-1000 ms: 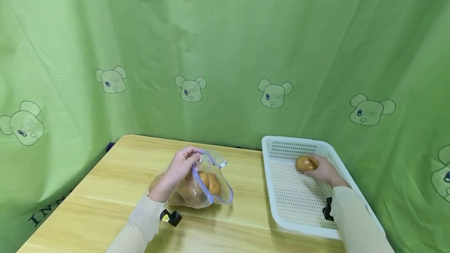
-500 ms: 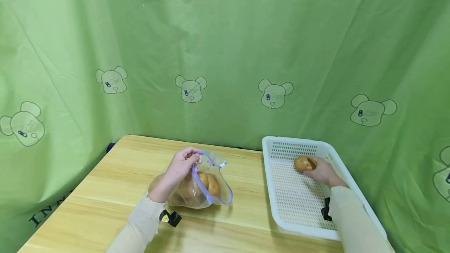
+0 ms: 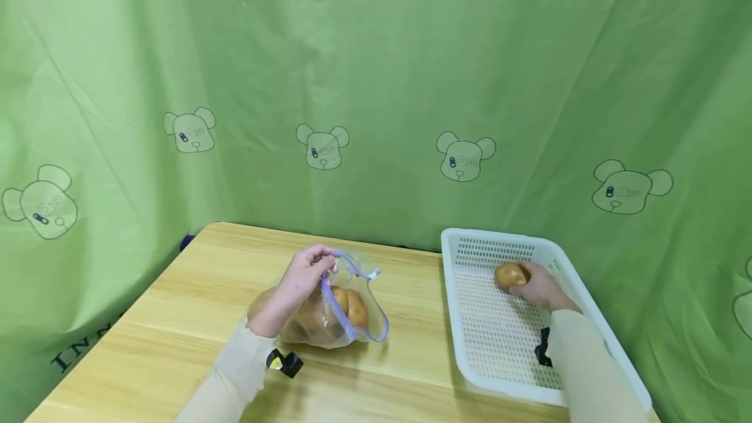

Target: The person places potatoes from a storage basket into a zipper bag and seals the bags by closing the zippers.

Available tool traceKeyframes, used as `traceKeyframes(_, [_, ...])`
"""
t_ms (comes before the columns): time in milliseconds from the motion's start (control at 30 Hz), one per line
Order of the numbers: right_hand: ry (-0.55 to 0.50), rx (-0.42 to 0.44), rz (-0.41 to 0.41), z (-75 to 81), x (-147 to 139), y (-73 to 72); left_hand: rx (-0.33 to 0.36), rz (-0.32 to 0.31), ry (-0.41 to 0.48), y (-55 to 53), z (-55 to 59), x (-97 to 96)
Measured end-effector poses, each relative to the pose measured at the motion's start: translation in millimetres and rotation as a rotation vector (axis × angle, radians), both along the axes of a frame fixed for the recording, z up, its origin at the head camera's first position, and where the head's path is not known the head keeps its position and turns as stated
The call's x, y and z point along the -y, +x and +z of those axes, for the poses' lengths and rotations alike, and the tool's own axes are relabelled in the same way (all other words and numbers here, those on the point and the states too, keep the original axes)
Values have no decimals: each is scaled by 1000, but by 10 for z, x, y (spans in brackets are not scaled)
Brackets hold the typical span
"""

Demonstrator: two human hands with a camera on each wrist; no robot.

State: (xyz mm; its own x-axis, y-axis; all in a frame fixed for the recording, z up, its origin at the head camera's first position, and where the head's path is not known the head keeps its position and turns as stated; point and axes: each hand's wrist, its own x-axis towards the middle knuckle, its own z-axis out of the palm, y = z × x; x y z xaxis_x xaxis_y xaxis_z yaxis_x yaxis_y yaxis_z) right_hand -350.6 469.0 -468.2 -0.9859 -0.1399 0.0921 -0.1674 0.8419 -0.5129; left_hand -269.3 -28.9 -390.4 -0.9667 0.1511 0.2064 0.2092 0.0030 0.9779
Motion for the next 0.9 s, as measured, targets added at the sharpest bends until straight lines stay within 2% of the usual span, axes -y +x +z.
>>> traceKeyframes(200, [15, -29, 12, -27, -15, -14, -3, -22, 22, -21, -19, -12])
traceKeyframes(367, [21, -32, 8, -36, -8, -24, -3, -16, 16, -21, -17, -16])
traceKeyframes(600, [-20, -7, 9, -25, 14, 2, 2, -19, 16, -23, -30, -13])
traceKeyframes(900, [25, -52, 65, 3, 124, 40, 6, -24, 23, -5, -29, -13])
